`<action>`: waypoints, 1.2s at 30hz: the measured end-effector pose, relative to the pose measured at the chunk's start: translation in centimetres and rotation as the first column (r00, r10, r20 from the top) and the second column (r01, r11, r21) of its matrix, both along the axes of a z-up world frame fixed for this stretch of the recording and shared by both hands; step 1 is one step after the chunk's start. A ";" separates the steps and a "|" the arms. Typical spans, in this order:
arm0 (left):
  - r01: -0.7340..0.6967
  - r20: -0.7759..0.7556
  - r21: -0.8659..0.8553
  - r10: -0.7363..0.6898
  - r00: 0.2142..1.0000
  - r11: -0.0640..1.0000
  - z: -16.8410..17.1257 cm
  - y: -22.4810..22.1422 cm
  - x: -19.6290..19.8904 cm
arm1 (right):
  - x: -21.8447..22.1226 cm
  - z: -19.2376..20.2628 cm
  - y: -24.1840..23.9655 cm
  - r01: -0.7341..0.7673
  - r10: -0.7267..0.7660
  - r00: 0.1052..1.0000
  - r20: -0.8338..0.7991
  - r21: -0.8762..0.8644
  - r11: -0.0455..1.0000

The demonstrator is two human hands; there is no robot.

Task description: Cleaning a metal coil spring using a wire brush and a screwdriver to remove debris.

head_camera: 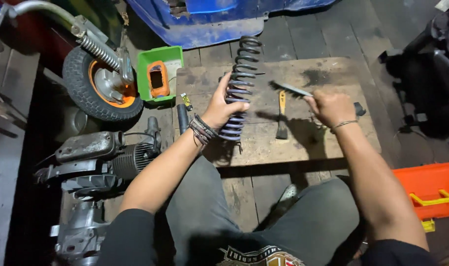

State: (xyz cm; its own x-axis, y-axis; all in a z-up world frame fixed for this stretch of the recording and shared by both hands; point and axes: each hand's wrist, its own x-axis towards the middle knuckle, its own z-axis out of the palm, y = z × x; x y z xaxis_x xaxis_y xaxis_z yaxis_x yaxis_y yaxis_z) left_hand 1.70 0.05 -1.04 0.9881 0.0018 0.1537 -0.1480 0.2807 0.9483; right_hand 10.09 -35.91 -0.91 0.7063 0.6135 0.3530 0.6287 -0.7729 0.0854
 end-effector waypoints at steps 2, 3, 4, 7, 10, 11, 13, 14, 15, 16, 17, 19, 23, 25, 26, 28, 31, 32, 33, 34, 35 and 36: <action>-0.007 -0.022 -0.016 0.007 1.000 1.000 1.0 -0.2 -0.7 | 1.0 -1.0 -0.2 0.004 -0.008 0.998 0.061 0.063 0.998; -0.015 -0.040 -0.036 0.013 0.999 0.999 1.6 -0.4 -1.0 | 1.6 -1.3 -0.3 0.004 -0.020 0.992 0.126 0.122 0.992; -0.021 -0.045 -0.040 0.020 0.999 0.999 1.5 -0.7 -1.1 | 1.6 -1.3 0.9 -0.001 -0.013 0.993 0.121 0.118 0.993; 0.038 -0.062 -0.127 -0.046 0.997 0.991 0.4 -2.3 -0.6 | 0.5 -1.0 4.3 -0.089 0.036 0.979 0.203 0.260 0.962; 0.063 -0.067 -0.061 -0.067 0.995 0.996 -0.9 -3.2 -0.3 | -0.8 -0.9 7.0 -0.223 0.171 0.966 0.194 0.295 0.929; 0.061 -0.060 0.000 -0.061 0.996 0.998 -0.4 -3.1 -0.5 | -0.5 -1.4 6.9 -0.241 0.191 0.961 0.200 0.265 0.934; 0.058 -0.055 0.063 -0.055 0.997 0.996 0.7 -2.4 -1.1 | 0.2 -1.9 5.7 -0.259 0.212 0.955 0.205 0.238 0.936; 0.031 -0.051 0.097 -0.026 0.998 0.995 1.4 -2.0 -1.2 | 0.8 -1.8 4.4 -0.234 0.205 0.966 0.155 0.201 0.951; 0.003 -0.046 0.131 0.003 0.999 0.991 2.2 -1.6 -1.4 | 1.3 -1.6 3.1 -0.210 0.195 0.975 0.105 0.162 0.964; -0.002 -0.043 0.133 0.008 0.999 0.991 1.9 -0.9 -1.2 | 0.7 -0.4 2.2 -0.215 0.200 0.974 0.108 0.163 0.963; -0.034 -0.034 0.151 0.040 0.999 0.988 1.6 -0.2 -0.9 | 0.1 0.7 1.4 -0.096 0.095 0.995 0.020 0.098 0.990; -0.067 -0.030 0.171 0.073 0.997 0.983 1.5 0.6 -0.9 | -0.1 0.9 0.6 0.019 -0.017 0.998 -0.066 0.027 0.999; -0.099 -0.016 0.137 0.102 0.995 0.986 1.3 -0.1 -0.6 | 0.4 -0.8 3.1 -0.082 0.068 0.995 0.075 0.203 0.976; -0.087 -0.013 0.112 0.089 0.996 0.990 1.1 -1.3 -0.7 | -1.0 0.1 5.7 -0.125 0.099 0.989 0.110 0.259 0.958; -0.066 0.006 0.112 0.066 0.998 0.992 1.4 -2.0 -0.9 | -1.7 1.1 7.2 -0.206 0.167 0.972 0.162 0.267 0.941; -0.034 0.023 0.116 0.031 0.999 0.993 2.2 -2.4 -1.4 | -1.7 1.1 8.2 -0.277 0.222 0.951 0.215 0.275 0.921; -0.018 0.045 0.197 0.009 0.999 0.980 3.1 -2.1 -1.0 | -0.2 0.0 5.2 -0.289 0.224 0.936 0.271 0.234 0.928; -0.039 0.016 0.185 0.037 0.999 0.982 2.7 -1.7 -1.0 | -0.2 0.6 4.0 -0.228 0.191 0.958 0.213 0.167 0.959; -0.061 -0.013 0.173 0.064 0.998 0.983 2.4 -1.1 -1.1 | -0.2 1.2 2.9 -0.169 0.152 0.976 0.157 0.095 0.981; -0.074 -0.007 0.181 0.077 0.997 0.981 2.3 -0.9 -0.9 | -0.2 0.9 1.6 -0.181 0.163 0.973 0.164 0.102 0.978; -0.092 0.010 0.178 0.092 0.996 0.980 2.1 -0.5 -0.7 | -0.3 0.5 0.4 -0.091 0.083 0.992 0.095 0.078 0.993; -0.109 0.017 0.176 0.108 0.994 0.978 1.7 -0.1 -1.0 | -0.7 -0.3 -0.8 -0.002 0.001 1.000 0.019 0.049 0.999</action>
